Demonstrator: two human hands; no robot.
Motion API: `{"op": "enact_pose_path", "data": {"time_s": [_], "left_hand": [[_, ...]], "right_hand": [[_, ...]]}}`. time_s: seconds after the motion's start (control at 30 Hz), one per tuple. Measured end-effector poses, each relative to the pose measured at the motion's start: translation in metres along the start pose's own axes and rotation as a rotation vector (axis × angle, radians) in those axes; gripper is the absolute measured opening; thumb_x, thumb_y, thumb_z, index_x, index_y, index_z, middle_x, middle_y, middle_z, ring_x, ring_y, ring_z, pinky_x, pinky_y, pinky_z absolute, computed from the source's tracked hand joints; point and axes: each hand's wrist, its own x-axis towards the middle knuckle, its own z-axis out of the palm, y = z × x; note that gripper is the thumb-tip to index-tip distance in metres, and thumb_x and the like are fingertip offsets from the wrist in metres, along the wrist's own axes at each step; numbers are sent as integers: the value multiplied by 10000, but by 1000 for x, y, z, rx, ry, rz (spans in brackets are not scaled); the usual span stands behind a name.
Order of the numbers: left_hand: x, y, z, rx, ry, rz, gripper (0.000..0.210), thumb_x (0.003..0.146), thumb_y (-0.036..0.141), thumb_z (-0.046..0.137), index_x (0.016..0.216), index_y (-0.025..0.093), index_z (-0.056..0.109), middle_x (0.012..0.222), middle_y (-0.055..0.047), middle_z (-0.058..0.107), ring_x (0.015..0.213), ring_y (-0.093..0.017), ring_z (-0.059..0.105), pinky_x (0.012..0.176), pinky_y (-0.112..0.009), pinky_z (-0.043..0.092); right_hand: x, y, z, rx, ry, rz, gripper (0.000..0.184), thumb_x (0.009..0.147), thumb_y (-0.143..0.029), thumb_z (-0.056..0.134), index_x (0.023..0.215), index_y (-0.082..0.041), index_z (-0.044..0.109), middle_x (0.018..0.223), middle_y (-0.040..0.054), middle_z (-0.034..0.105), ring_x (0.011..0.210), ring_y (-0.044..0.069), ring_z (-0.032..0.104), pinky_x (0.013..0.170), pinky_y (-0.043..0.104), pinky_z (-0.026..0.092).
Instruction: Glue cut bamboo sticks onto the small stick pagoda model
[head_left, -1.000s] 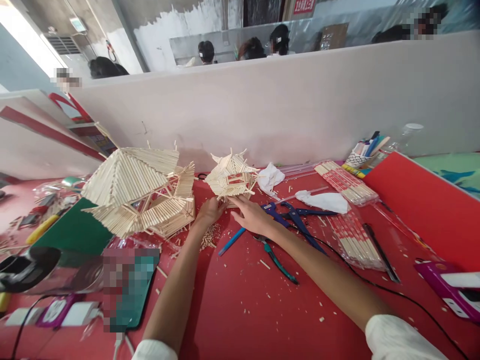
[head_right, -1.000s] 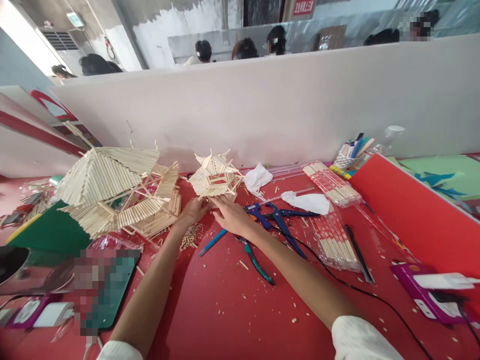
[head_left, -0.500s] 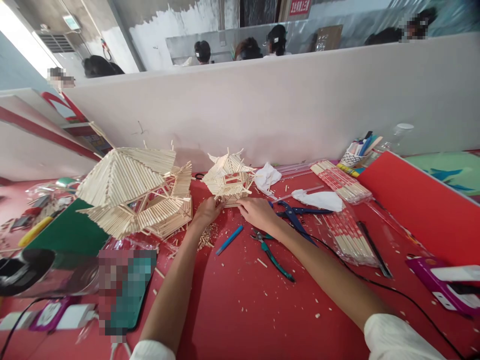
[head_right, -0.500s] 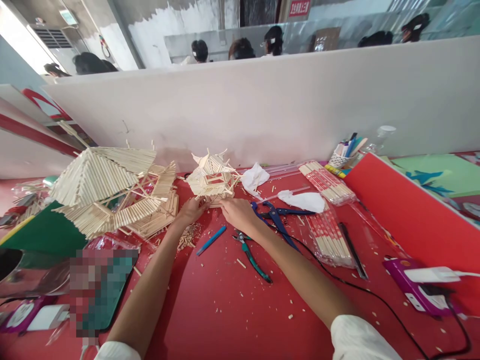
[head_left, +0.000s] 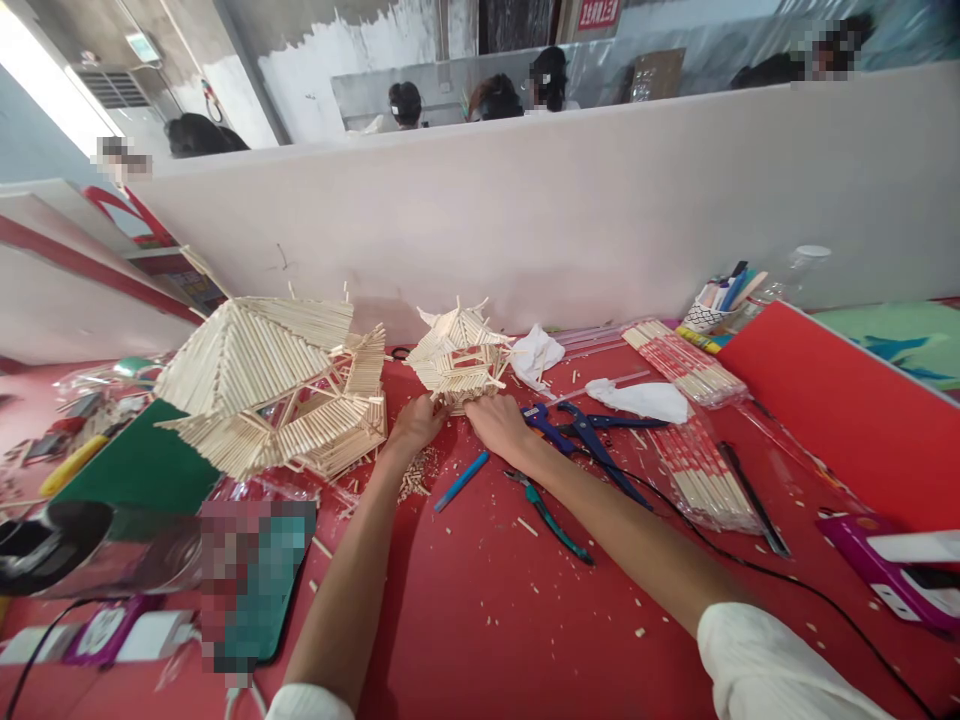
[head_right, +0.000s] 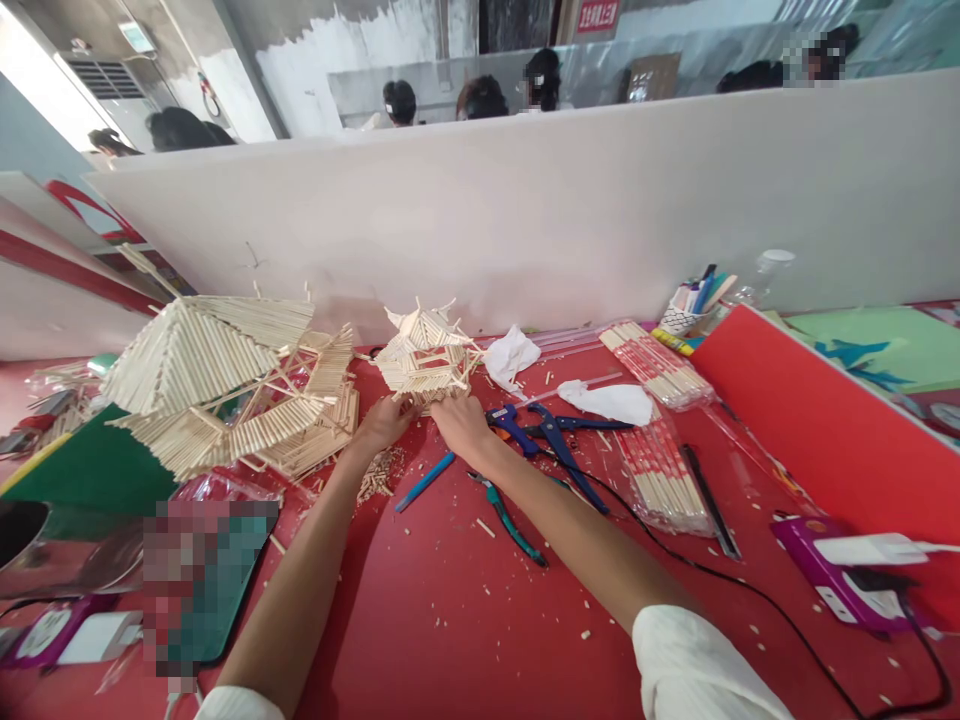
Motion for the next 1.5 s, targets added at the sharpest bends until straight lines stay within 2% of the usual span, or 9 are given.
{"op": "enact_pose_path", "data": {"time_s": [0.23, 0.4, 0.7, 0.83, 0.93, 1.07, 1.2, 1.33, 1.5], "left_hand": [[0, -1, 2, -25, 10, 8, 237, 945, 346, 595, 1118, 250, 724, 1097, -113, 768, 1087, -256, 705, 863, -290, 491], [-1, -3, 3, -26, 13, -1, 236, 943, 320, 593, 1123, 241, 723, 1108, -122, 764, 1092, -255, 706, 862, -285, 489], [-2, 0, 0, -16, 8, -36, 309, 948, 421, 601, 1164, 232, 717, 1080, -123, 766, 1067, -257, 708, 860, -298, 494], [-3, 3, -2, 2, 2, -37, 299, 951, 428, 587, 1132, 236, 728, 1053, -117, 770, 1056, -260, 710, 845, -297, 491], [-4, 4, -5, 16, -4, -30, 297, 952, 432, 583, 1111, 230, 731, 1035, -121, 772, 1022, -267, 716, 821, -301, 491], [-5, 5, -7, 38, -5, -17, 293, 958, 431, 576, 1117, 231, 721, 1034, -108, 774, 998, -254, 719, 797, -287, 486], [-4, 6, -7, 64, -2, -16, 288, 966, 430, 559, 1084, 225, 724, 1035, -112, 771, 996, -261, 718, 776, -285, 480], [-4, 7, -6, 84, 3, -11, 291, 978, 434, 539, 1073, 229, 722, 1025, -104, 770, 989, -257, 718, 767, -282, 473], [-4, 8, -6, 110, 1, -10, 295, 985, 432, 532, 1091, 225, 714, 1021, -101, 771, 978, -256, 720, 749, -280, 462]], "right_hand": [[4, -4, -6, 2, 73, -47, 395, 959, -87, 459, 1301, -140, 650, 1189, 224, 724, 1137, 333, 673, 952, 411, 524], [4, -9, -10, 17, 82, -77, 398, 950, -144, 493, 1320, -137, 640, 1200, 214, 723, 1198, 356, 638, 1027, 446, 475], [-23, 4, -25, 34, -28, -110, 280, 969, -266, 490, 966, -172, 755, 938, 147, 785, 866, 297, 733, 754, 343, 497], [-39, 35, -41, 55, -112, -204, 272, 958, -261, 526, 784, -216, 730, 823, 74, 779, 769, 233, 713, 676, 288, 419], [-46, 68, -51, 134, -198, -239, 240, 962, -242, 543, 792, -229, 712, 810, 41, 765, 737, 196, 676, 624, 270, 358], [-48, 111, -59, 193, -95, -121, 95, 924, -224, 620, 882, -233, 705, 839, 18, 754, 741, 178, 653, 624, 257, 344], [-48, 140, -57, 140, 59, 38, 84, 916, -224, 638, 915, -234, 722, 896, 27, 760, 796, 195, 668, 647, 263, 360], [-44, 151, -46, 84, 149, 115, 192, 989, -287, 581, 1015, -222, 760, 1046, 78, 757, 904, 231, 685, 696, 283, 407], [-33, 149, -32, 134, 221, 56, 302, 939, -150, 622, 1214, -204, 734, 1228, 113, 714, 1050, 239, 679, 840, 293, 463]]}}
